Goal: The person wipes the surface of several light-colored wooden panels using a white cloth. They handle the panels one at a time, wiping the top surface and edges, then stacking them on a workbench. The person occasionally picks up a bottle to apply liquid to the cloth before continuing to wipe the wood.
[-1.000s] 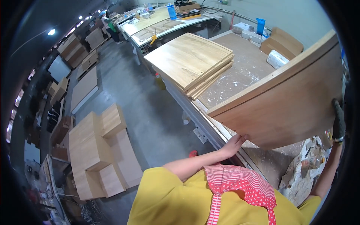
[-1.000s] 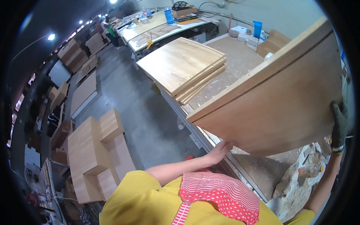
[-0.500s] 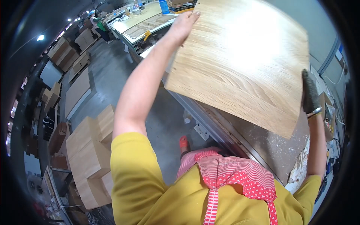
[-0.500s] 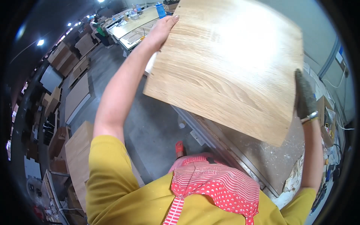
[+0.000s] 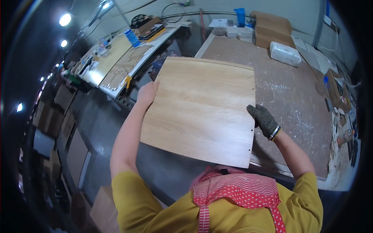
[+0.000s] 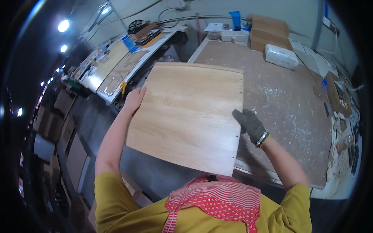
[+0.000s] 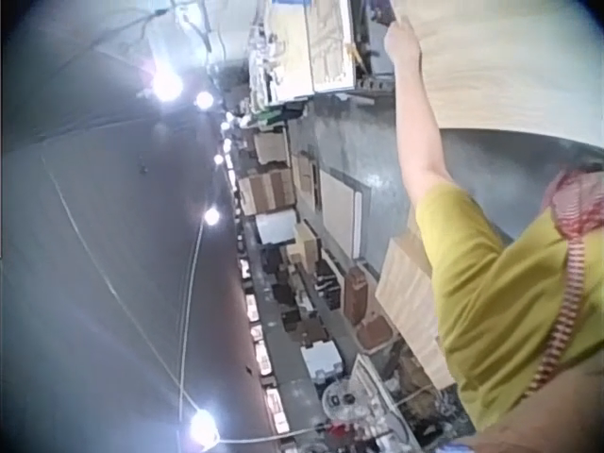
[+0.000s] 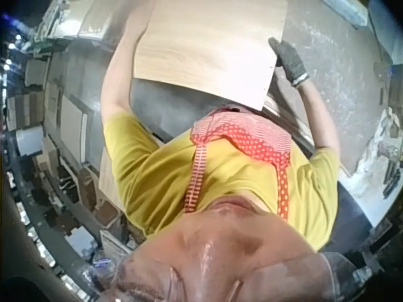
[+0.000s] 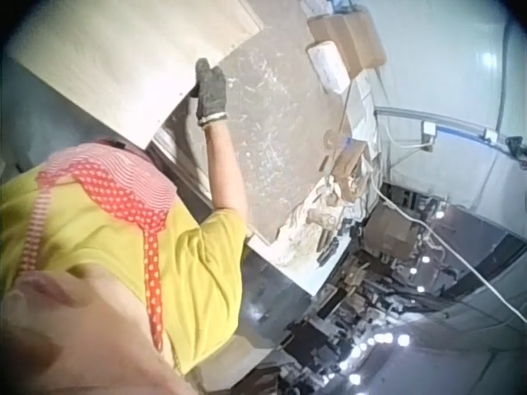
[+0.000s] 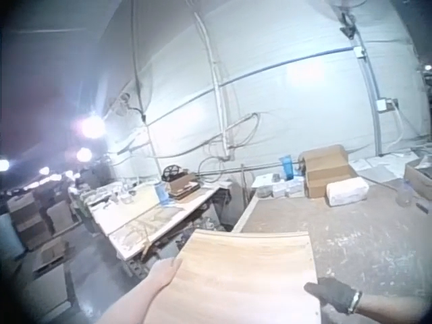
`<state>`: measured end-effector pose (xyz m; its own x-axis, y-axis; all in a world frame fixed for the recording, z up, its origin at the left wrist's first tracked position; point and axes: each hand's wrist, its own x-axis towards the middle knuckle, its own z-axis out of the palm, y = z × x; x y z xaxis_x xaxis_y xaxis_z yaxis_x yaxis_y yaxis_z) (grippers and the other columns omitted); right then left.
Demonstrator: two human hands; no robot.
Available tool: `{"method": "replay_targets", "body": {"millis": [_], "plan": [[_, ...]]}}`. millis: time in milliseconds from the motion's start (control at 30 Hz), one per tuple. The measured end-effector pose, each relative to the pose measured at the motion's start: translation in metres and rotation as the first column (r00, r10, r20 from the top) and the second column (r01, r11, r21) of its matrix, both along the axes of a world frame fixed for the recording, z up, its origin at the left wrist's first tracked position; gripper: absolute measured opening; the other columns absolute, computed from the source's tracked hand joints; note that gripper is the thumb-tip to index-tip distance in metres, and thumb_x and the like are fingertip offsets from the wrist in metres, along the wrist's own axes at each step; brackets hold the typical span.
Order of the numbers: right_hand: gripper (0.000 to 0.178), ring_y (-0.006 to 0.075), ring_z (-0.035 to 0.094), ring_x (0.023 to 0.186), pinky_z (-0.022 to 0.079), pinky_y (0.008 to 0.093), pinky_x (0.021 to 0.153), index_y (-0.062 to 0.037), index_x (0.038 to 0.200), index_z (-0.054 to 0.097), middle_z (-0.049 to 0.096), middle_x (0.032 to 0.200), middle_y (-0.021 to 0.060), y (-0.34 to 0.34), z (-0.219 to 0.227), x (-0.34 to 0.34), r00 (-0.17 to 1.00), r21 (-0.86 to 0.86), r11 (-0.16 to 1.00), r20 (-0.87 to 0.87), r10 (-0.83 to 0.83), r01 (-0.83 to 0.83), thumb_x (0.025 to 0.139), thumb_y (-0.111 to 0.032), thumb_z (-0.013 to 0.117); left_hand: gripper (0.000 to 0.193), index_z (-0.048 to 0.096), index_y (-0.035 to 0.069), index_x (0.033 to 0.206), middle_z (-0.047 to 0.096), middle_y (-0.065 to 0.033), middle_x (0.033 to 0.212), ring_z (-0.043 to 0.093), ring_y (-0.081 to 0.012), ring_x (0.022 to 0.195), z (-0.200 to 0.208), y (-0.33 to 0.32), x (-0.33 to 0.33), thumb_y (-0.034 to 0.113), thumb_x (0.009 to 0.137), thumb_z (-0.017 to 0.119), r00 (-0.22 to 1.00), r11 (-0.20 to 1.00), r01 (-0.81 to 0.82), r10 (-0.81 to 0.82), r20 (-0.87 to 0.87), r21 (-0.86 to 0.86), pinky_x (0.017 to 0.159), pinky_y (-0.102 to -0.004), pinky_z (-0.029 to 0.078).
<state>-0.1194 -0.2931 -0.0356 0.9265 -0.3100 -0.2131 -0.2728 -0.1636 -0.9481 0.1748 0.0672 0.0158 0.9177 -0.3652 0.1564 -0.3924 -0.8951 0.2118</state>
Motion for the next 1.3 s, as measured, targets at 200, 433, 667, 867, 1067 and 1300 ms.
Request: {"method": "replay_targets", "body": {"millis": [200, 433, 667, 867, 1067, 1300], "plan": [[0.069, 0.0337, 0.061, 0.083, 0.047, 0.041, 0.08, 0.0053, 0.104, 0.062, 0.065, 0.092, 0.0233, 0.011, -0.011, 0.02, 0.998, -0.229, 0.973, -0.065, 0.016, -0.03, 0.086, -0.06, 0.053, 0.047, 0.064, 0.006, 0.097, 0.063, -0.0236, 0.106, 0.06, -0.0396, 0.1, -0.005, -0.015, 0.031, 0.046, 0.096, 0.04, 0.999, 0.968, 0.031, -0.041, 0.034, 0.249, 0.087, -0.049, 0.047], [0.052, 0.0389, 0.058, 0.091, 0.046, 0.0452, 0.08, -0.0003, 0.105, 0.062, 0.061, 0.104, 0.0237, 0.016, 0.019, 0.018, 0.985, -0.423, 0.902, -0.172, 0.014, -0.087, 0.083, -0.047, 0.062, 0.059, 0.051, 0.003, 0.132, 0.054, -0.0232, 0.128, 0.053, -0.0354, 0.117, -0.063, 0.035, 0.096, 0.049, 0.096, 0.043, 0.955, 0.994, 0.105, -0.113, -0.276, -0.042, 0.098, -0.0412, 0.042], [0.052, 0.0407, 0.052, 0.115, 0.047, 0.0406, 0.092, -0.0075, 0.133, 0.047, 0.046, 0.134, 0.0253, 0.024, -0.052, 0.011, 0.939, -0.136, 0.954, 0.257, -0.226, 0.267, 0.086, -0.023, 0.064, 0.069, 0.047, 0.009, 0.137, 0.055, -0.0095, 0.132, 0.054, -0.0234, 0.118, -0.04, -0.003, 0.062, 0.062, 0.094, 0.039, 0.457, 0.75, -0.467, -0.249, -0.854, -0.469, 0.096, -0.0388, 0.045], [0.065, 0.0297, 0.051, 0.12, 0.038, 0.0367, 0.101, -0.0003, 0.142, 0.035, 0.054, 0.13, 0.0227, 0.07, -0.024, 0.046, 0.886, -0.079, 0.892, 0.183, -0.425, 0.445, 0.092, -0.036, 0.058, 0.064, 0.047, 0.009, 0.137, 0.056, -0.0115, 0.132, 0.055, -0.0271, 0.116, -0.073, 0.009, 0.082, 0.056, 0.093, 0.047, 0.216, 0.535, -0.633, -0.572, -0.791, -0.56, 0.098, -0.0422, 0.045], [0.057, 0.0183, 0.048, 0.12, 0.038, 0.0309, 0.102, 0.0005, 0.143, 0.036, 0.053, 0.132, 0.0119, 0.043, -0.04, 0.073, 0.878, 0.078, 0.906, 0.224, -0.422, 0.416, 0.094, -0.022, 0.055, 0.063, 0.048, 0.004, 0.135, 0.057, -0.0139, 0.129, 0.057, -0.0272, 0.113, -0.076, 0.011, 0.09, 0.047, 0.09, 0.056, 0.224, 0.476, -0.664, -0.61, -0.76, -0.577, 0.098, -0.0399, 0.044], [0.054, 0.0177, 0.045, 0.125, 0.035, 0.0318, 0.107, 0.0006, 0.141, 0.038, 0.046, 0.141, 0.007, 0.004, -0.053, 0.055, 0.902, 0.342, 0.853, 0.035, -0.431, 0.394, 0.1, -0.033, 0.047, 0.077, 0.022, 0.007, 0.149, 0.033, -0.0141, 0.149, 0.035, -0.0241, 0.134, -0.115, 0.032, 0.116, 0.059, 0.095, 0.041, 0.263, 0.467, -0.408, -0.763, -0.591, -0.785, 0.11, -0.0362, 0.03]]}}
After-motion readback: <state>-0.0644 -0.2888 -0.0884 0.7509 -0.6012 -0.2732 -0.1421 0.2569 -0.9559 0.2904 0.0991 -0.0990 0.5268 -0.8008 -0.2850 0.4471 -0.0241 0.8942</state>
